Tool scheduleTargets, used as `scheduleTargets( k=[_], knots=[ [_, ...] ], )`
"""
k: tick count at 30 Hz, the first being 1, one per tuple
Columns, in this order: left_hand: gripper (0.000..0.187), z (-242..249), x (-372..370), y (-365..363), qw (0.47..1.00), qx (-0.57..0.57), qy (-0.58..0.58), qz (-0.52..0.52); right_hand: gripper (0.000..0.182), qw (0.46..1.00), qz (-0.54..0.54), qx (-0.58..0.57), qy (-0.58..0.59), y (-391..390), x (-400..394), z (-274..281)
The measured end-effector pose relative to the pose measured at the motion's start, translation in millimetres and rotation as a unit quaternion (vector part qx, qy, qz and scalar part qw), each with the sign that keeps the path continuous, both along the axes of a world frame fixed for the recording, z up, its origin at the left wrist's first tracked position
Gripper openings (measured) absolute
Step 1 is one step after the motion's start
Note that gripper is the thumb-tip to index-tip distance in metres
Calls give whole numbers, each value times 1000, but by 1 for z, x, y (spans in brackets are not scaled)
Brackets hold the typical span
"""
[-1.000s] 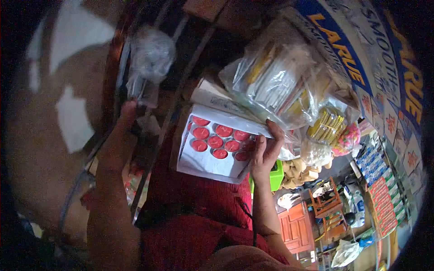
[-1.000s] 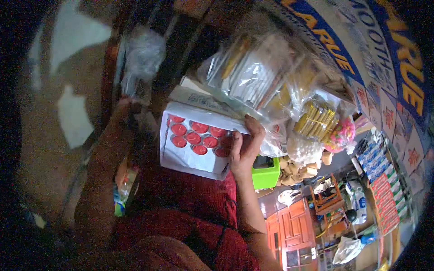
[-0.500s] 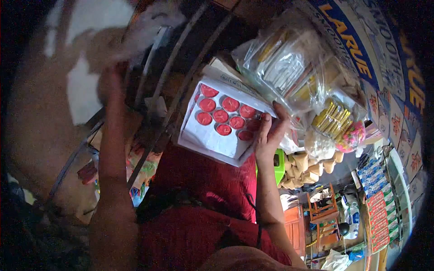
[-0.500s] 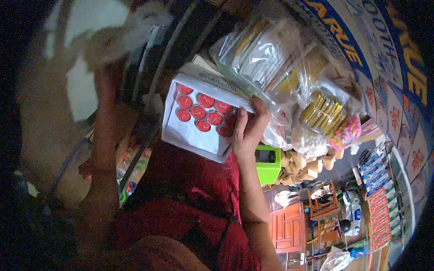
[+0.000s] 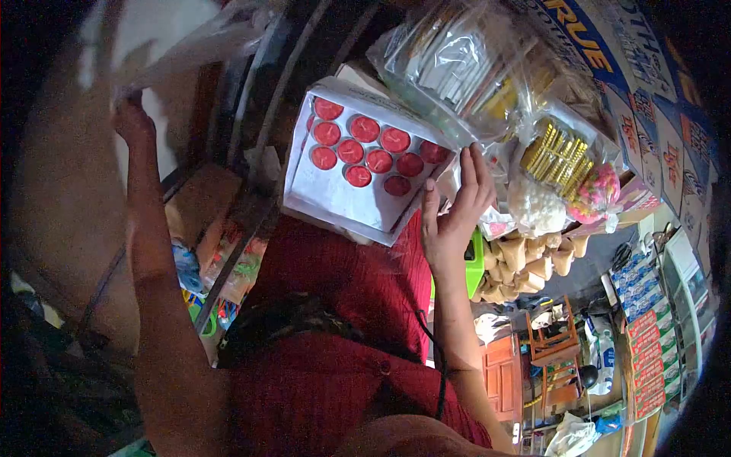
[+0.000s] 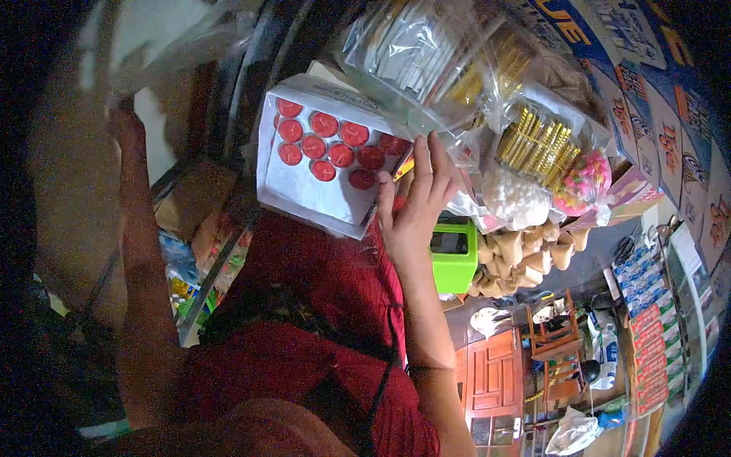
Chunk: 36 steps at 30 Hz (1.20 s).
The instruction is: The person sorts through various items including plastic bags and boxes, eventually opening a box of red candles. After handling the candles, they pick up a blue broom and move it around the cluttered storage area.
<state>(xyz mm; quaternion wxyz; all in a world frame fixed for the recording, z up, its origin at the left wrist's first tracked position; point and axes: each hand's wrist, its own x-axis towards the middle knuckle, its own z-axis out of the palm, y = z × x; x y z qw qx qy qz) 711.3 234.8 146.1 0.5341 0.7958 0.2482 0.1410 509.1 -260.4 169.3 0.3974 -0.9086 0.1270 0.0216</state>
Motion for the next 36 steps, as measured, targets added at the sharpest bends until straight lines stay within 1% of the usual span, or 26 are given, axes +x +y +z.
scheduleTargets(
  k=[1, 3, 4, 6, 7, 8, 9, 10, 11, 13, 15, 16, 17, 18, 20, 22, 24, 25, 27, 29, 30, 31, 32, 34, 35, 36],
  knots=[
    [29, 6, -1, 5, 987, 143, 3, -75, 56, 1000, 19, -14, -16, 3, 0, 2],
    [29, -1, -8, 28, 988, 127, -32, -81, 55, 998, 38, -25, -36, 12, 4, 4],
    [27, 4, -14, 32, 975, 216, -9, -56, 54, 999, 39, -4, -34, 17, 5, 5],
    [26, 8, -14, 41, 953, 300, 17, -29, 50, 998, 38, 25, -35, 24, 7, 8],
    [26, 13, -17, 47, 964, 266, 1, -22, 50, 998, 42, 26, -31, 24, 6, 9],
    [26, 30, -18, 24, 989, 139, -35, -28, 49, 998, 41, 24, -28, 24, 6, 8],
    [26, 48, -17, 0, 996, -42, -77, -36, 49, 999, 40, 23, -29, 24, 7, 6],
    [26, 66, -15, -18, 976, -188, -97, -57, 48, 999, 37, 29, -27, 23, 7, 4],
    [27, 79, -14, -27, 951, -278, -99, -88, 48, 998, 40, 34, -28, 24, 9, 6],
    [30, 82, -13, -8, 912, -359, -98, -171, 46, 998, 48, -15, -42, 26, 17, 13],
    [33, 87, -10, -26, 855, -441, -96, -253, 44, 997, 51, -24, -59, 31, 31, 20],
    [34, 97, -4, -70, 951, -290, -82, -67, 43, 994, 77, -19, -74, 34, 40, 24],
    [35, 104, -1, -93, 983, -120, -61, 124, 42, 991, 102, -13, -89, 37, 49, 28],
    [35, 103, -1, -89, 983, -119, -62, 126, 41, 986, 138, -3, -91, 41, 61, 28],
    [38, 101, 0, -80, 992, -119, -4, 30, 41, 981, 180, 9, -77, 54, 85, 25],
    [41, 97, -2, -76, 992, -126, 0, -16, 41, 973, 220, 16, -64, 66, 108, 26],
    [45, 95, -5, -80, 989, -133, 5, -58, 43, 952, 300, -30, -50, 76, 125, 29],
    [46, 95, -9, -86, 990, -107, 3, -89, 43, 951, 303, -32, -50, 81, 129, 30],
    [48, 102, -17, -105, 988, -52, 0, -148, 44, 910, 411, -47, -27, 90, 136, 32],
    [51, 108, -22, -118, 979, 3, -4, -206, 45, 893, 448, -21, -38, 107, 132, 36],
    [51, 109, -23, -122, 979, 2, -6, -203, 45, 864, 504, -4, 0, 120, 128, 35],
    [66, 110, -22, -125, 980, 51, 10, -194, 45, 831, 555, 14, 38, 132, 123, 32],
    [73, 110, -22, -123, 979, 76, 19, -189, 45, 830, 556, 13, 39, 143, 116, 26],
    [83, 109, -25, -114, 981, 92, 31, -170, 42, 850, 517, -95, -27, 159, 102, 12],
    [83, 112, -26, -112, 982, 90, 33, -163, 42, 850, 518, -93, -27, 160, 105, 11],
    [84, 116, -27, -112, 983, 87, 35, -156, 41, 822, 554, -127, 29, 160, 110, 11]
  ],
)
